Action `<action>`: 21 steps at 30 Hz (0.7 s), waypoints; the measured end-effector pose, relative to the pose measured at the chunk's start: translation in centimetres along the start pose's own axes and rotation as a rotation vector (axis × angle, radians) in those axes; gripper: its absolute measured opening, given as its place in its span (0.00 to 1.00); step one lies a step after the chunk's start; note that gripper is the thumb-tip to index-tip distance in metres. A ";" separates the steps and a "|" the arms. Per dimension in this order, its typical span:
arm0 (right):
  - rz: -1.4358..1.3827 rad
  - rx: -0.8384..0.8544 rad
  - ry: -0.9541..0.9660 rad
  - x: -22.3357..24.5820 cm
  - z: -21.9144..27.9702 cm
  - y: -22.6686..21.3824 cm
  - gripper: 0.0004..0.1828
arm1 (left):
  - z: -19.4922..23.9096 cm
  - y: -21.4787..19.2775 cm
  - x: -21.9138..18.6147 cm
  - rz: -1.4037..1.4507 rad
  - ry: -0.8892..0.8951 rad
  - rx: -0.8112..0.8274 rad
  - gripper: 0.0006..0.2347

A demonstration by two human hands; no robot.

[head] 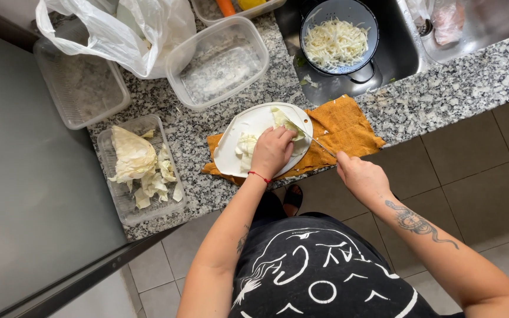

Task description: The person washes shredded cabbage in a colander under running water, then places a cabbage wedge on a cutting board. They use a knife to slice the cabbage into thin strips on the board.

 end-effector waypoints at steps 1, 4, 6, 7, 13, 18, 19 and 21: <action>-0.001 0.001 -0.003 0.4 0.1 0.4 0.10 | 0.1 -0.1 0.0 -0.001 -0.003 0.001 0.08; 0.052 0.012 -0.012 1.4 -0.2 2.0 0.10 | -0.2 -0.2 -0.3 0.001 -0.015 0.000 0.08; -0.007 0.012 0.030 1.9 -0.7 3.4 0.10 | -0.3 -0.5 -0.6 -0.011 -0.005 -0.030 0.07; -0.004 0.013 0.033 2.4 -1.5 4.0 0.10 | -0.3 -0.4 -0.7 -0.008 -0.003 -0.030 0.07; -0.076 -0.056 0.098 3.7 -3.7 4.8 0.07 | -0.1 0.1 -0.6 -0.145 0.093 -0.063 0.02; -0.025 -0.083 0.101 2.7 -3.4 4.4 0.07 | -2.0 -6.0 -0.8 -0.102 0.260 0.128 0.03; -0.027 -0.079 0.102 2.6 -3.1 4.1 0.07 | -1.8 -6.5 -0.5 -0.101 0.259 0.132 0.03; -0.030 -0.084 0.113 2.1 -3.6 3.6 0.07 | -2.4 -7.5 0.8 -0.192 0.236 0.123 0.03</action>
Point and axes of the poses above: each hand's wrist, its own z-axis away from the middle knuckle, its own y-axis out of the palm, x = y × z, the point moved 3 cm from there along -z, towards the middle knuckle, and after that the axes turned 8 degrees about -x, right-handed, at the moved point
